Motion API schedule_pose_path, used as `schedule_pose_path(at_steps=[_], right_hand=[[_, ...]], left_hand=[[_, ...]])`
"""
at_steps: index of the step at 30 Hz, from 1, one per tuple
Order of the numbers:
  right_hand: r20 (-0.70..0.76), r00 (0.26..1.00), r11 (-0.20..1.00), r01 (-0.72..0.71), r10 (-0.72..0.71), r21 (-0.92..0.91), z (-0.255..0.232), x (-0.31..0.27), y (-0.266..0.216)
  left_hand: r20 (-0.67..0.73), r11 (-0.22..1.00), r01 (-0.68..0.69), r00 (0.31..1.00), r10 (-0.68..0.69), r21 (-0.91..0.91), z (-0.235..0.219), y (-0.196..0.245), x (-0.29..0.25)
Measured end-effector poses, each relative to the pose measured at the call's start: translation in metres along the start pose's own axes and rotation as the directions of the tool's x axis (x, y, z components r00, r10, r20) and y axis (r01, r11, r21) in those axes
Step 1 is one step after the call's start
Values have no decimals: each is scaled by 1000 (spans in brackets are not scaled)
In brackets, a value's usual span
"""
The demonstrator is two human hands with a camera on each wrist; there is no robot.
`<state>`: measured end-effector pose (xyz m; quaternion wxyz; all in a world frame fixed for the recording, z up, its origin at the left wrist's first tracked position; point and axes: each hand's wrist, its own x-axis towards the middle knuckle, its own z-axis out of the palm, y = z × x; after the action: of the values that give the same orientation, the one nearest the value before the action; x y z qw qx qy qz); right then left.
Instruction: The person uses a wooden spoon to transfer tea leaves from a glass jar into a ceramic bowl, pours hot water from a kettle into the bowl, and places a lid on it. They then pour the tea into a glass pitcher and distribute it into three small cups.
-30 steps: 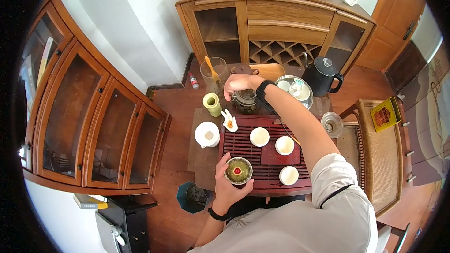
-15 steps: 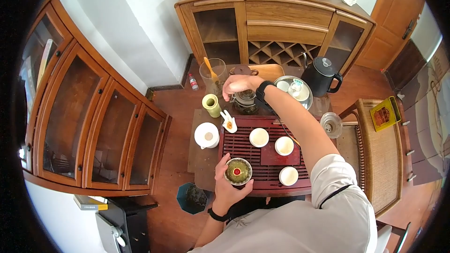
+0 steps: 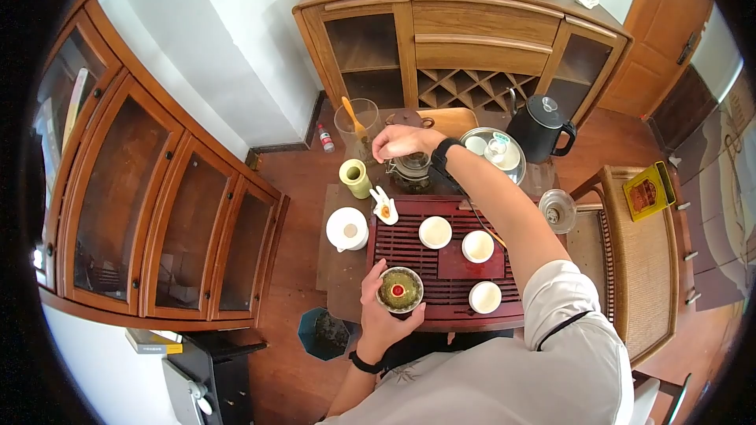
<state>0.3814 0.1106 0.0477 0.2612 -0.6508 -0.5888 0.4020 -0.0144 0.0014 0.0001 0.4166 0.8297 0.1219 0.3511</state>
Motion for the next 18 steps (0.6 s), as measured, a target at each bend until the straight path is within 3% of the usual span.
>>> schedule_pose_path(at_steps=[14, 18], right_hand=[[51, 997, 997, -60, 58, 44, -1, -4, -11], [6, 997, 997, -73, 73, -19, 2, -10, -17]], left_hand=[[-4, 1000, -10, 1000, 10, 3, 0, -1, -1], [9, 1000, 5, 1000, -5, 4, 0, 0, 0]])
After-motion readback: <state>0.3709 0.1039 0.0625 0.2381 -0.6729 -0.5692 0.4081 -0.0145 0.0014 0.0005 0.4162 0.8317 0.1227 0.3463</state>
